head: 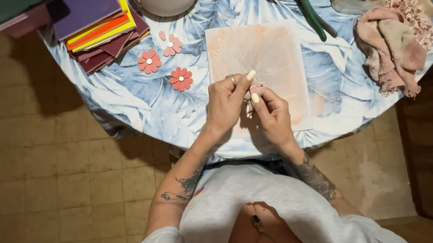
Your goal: Sanding a rectangular base and trimming decorative flowers with pliers at a craft table.
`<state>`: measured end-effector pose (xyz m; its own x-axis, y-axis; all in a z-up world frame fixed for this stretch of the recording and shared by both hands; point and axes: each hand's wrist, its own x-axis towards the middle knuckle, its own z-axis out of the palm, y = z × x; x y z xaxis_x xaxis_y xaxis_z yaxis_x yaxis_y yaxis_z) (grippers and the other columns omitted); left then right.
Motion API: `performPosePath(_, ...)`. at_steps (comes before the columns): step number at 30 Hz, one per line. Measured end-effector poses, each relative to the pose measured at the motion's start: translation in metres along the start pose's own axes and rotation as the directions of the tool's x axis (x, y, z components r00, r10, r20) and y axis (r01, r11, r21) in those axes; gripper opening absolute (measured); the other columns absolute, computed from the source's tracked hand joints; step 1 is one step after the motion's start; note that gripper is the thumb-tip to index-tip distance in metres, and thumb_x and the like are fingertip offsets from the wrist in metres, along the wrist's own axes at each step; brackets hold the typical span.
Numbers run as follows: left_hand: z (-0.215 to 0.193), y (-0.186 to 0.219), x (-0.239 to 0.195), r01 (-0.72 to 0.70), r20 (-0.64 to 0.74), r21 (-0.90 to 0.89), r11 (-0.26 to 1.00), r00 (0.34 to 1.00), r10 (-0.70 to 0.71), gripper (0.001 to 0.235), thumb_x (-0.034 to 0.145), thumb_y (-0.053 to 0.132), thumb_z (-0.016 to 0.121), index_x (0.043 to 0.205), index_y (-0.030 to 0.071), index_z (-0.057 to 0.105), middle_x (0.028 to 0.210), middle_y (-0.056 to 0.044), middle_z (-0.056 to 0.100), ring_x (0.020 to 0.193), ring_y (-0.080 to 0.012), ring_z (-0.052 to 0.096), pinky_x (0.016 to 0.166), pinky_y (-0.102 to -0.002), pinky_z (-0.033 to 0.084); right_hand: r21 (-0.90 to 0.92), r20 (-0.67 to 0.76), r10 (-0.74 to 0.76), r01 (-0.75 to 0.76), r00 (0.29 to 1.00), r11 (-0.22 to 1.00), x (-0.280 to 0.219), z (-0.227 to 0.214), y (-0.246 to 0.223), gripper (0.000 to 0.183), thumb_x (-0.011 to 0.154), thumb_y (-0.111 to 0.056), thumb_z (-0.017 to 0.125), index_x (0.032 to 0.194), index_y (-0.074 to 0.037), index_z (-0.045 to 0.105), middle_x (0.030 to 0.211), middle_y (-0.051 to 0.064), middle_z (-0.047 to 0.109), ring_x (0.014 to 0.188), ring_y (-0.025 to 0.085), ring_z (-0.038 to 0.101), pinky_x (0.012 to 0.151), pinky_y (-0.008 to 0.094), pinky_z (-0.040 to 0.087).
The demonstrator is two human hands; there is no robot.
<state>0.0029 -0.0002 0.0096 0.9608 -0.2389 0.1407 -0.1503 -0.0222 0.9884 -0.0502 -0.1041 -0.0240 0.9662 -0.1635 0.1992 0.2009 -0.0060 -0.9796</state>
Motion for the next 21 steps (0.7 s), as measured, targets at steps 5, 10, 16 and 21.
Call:
performPosePath(5, -0.002, 0.004, -0.005, -0.045, 0.043, 0.004, 0.999, 0.998, 0.045, 0.033, 0.088, 0.026, 0.043, 0.068, 0.008, 0.064, 0.047, -0.005, 0.057, 0.047, -0.0055, 0.050, 0.047, -0.023, 0.046, 0.026, -0.008, 0.012, -0.012, 1.000, 1.000, -0.002, 0.000, -0.009, 0.017, 0.089, -0.011, 0.045, 0.083, 0.001, 0.056, 0.057, 0.005, 0.051, 0.054, 0.010, 0.049, 0.054, 0.023, 0.043)
performPosePath(10, -0.010, 0.014, -0.016, -0.085, 0.197, -0.052, 0.995, 0.976, 0.093, 0.023, 0.074, 0.005, 0.046, 0.090, 0.002, 0.062, 0.075, -0.017, 0.064, 0.070, -0.0232, 0.062, 0.062, -0.033, 0.051, 0.062, 0.029, 0.047, -0.049, 0.998, 0.997, -0.003, -0.005, -0.009, 0.016, 0.088, -0.011, 0.047, 0.080, 0.000, 0.055, 0.058, 0.005, 0.050, 0.055, 0.010, 0.047, 0.053, 0.023, 0.042)
performPosePath(16, -0.012, 0.005, -0.018, -0.115, 0.202, -0.033, 0.993, 0.972, 0.119, 0.023, 0.072, 0.002, 0.053, 0.094, -0.002, 0.061, 0.081, -0.020, 0.063, 0.076, -0.0259, 0.062, 0.064, -0.033, 0.052, 0.106, 0.049, 0.071, -0.076, 0.996, 0.992, -0.005, -0.007, -0.003, 0.016, 0.088, -0.013, 0.044, 0.082, -0.001, 0.053, 0.059, 0.003, 0.044, 0.057, 0.008, 0.043, 0.053, 0.022, 0.038)
performPosePath(21, -0.013, -0.001, -0.022, -0.195, 0.209, 0.015, 0.981, 0.960, 0.187, 0.023, 0.072, 0.003, 0.054, 0.094, 0.002, 0.061, 0.084, -0.015, 0.063, 0.079, -0.0256, 0.063, 0.066, -0.030, 0.053, -0.146, 0.109, -0.033, 0.049, 0.993, 0.988, -0.003, -0.020, -0.002, 0.017, 0.088, -0.013, 0.042, 0.082, -0.001, 0.054, 0.061, 0.007, 0.048, 0.058, 0.011, 0.046, 0.054, 0.024, 0.040)
